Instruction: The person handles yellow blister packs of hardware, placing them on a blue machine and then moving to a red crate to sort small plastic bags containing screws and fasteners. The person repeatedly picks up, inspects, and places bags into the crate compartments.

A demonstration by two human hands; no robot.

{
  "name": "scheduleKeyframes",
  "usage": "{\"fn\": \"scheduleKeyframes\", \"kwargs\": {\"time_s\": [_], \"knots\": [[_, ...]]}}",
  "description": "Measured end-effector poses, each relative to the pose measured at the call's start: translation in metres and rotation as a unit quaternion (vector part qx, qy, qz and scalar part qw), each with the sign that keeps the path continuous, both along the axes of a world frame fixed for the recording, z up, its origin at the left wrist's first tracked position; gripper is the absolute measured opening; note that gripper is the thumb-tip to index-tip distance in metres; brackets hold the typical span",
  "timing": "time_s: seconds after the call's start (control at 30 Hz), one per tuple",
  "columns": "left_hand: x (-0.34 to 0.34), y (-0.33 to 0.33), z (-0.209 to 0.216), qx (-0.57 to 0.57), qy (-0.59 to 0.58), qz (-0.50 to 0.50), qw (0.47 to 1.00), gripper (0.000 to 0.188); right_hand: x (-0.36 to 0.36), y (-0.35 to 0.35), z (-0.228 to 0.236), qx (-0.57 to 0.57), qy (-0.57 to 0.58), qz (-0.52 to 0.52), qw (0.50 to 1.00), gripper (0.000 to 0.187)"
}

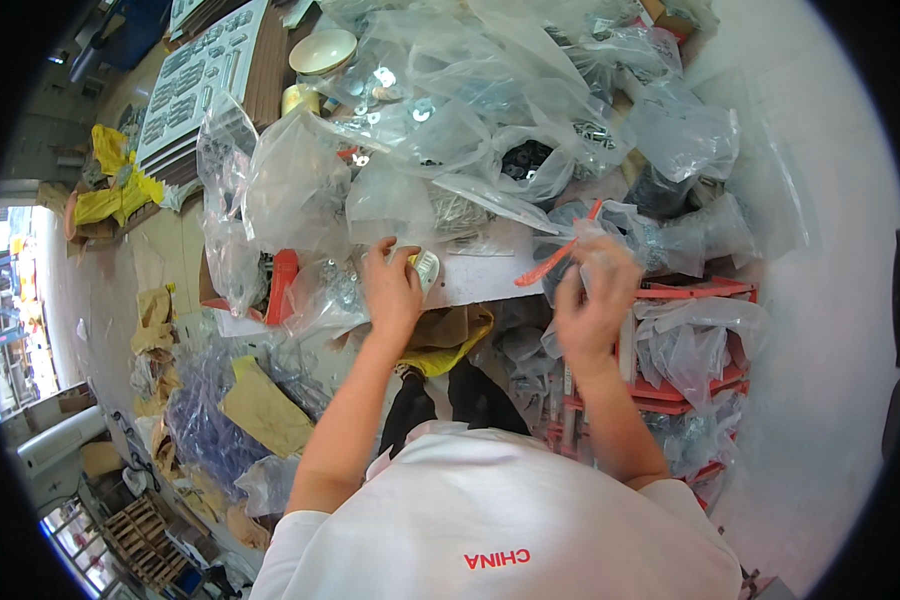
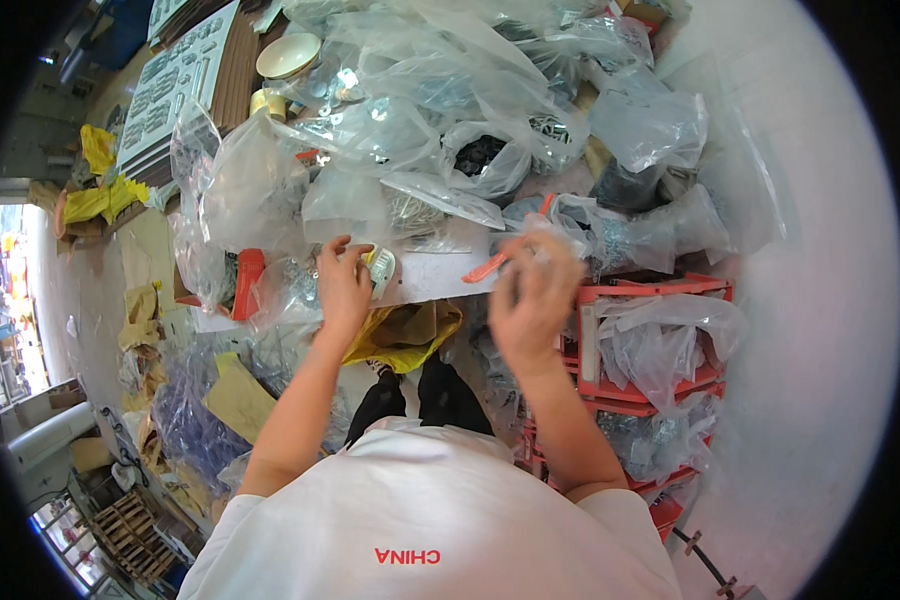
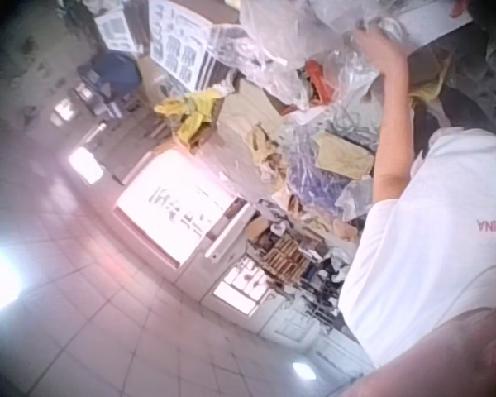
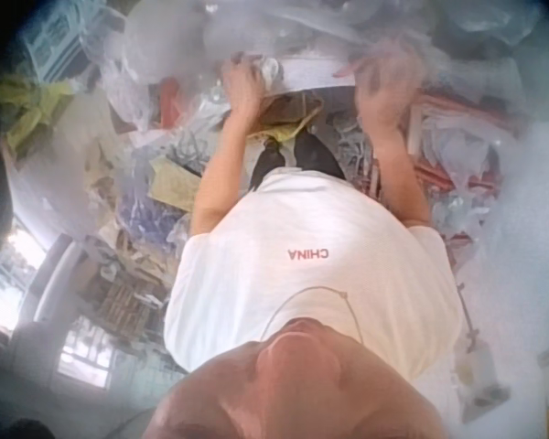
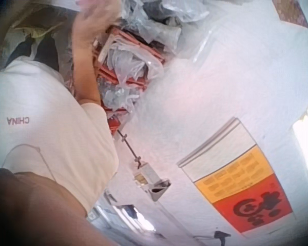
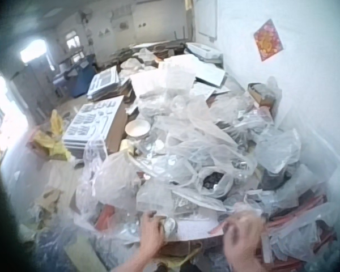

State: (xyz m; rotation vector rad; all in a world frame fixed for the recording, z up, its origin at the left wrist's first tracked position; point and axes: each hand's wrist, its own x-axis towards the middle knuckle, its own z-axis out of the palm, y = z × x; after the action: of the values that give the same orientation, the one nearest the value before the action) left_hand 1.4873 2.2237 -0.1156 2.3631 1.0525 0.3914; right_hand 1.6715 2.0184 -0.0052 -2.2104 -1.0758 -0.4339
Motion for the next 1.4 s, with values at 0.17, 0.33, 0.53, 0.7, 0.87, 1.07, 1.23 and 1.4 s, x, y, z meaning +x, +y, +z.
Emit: {"fn": "scheduleKeyframes", "kwargs": {"time_s": [0.17,0.33,0.53,0.7,0.87,1.07,1.23,1.4], "knots": [[0.017,0.045,0.008,0.073,0.037,-0.086,0.993,0.046,-0.029,0.071,-0.096,-0.074,0.387,0.109,0.913,0.028],[0.031,0.086,0.032,0.066,-0.105,-0.005,0.992,0.055,0.011,0.125,-0.194,-0.093,0.315,-0.036,0.944,0.050],[0.021,0.089,0.039,0.042,-0.134,-0.007,0.990,0.051,0.032,0.142,-0.196,-0.142,0.471,-0.041,0.870,0.044],[0.002,0.041,0.028,0.033,-0.171,0.012,0.985,0.041,0.012,0.146,-0.189,-0.148,0.454,-0.136,0.868,0.038],[-0.030,-0.006,0.016,-0.015,-0.124,-0.069,0.990,0.033,-0.021,0.162,-0.185,-0.047,0.443,-0.190,0.875,0.039],[-0.050,-0.005,0.019,-0.026,-0.108,-0.147,0.983,0.029,-0.044,0.154,-0.181,0.196,0.543,-0.192,0.794,0.023],[-0.047,-0.013,0.036,-0.042,-0.117,-0.194,0.973,0.025,-0.075,0.062,-0.140,0.304,0.620,-0.096,0.717,0.023],[-0.052,-0.044,0.037,-0.088,-0.105,-0.267,0.954,0.020,-0.146,-0.103,-0.080,0.401,0.665,-0.109,0.621,0.017]]}}
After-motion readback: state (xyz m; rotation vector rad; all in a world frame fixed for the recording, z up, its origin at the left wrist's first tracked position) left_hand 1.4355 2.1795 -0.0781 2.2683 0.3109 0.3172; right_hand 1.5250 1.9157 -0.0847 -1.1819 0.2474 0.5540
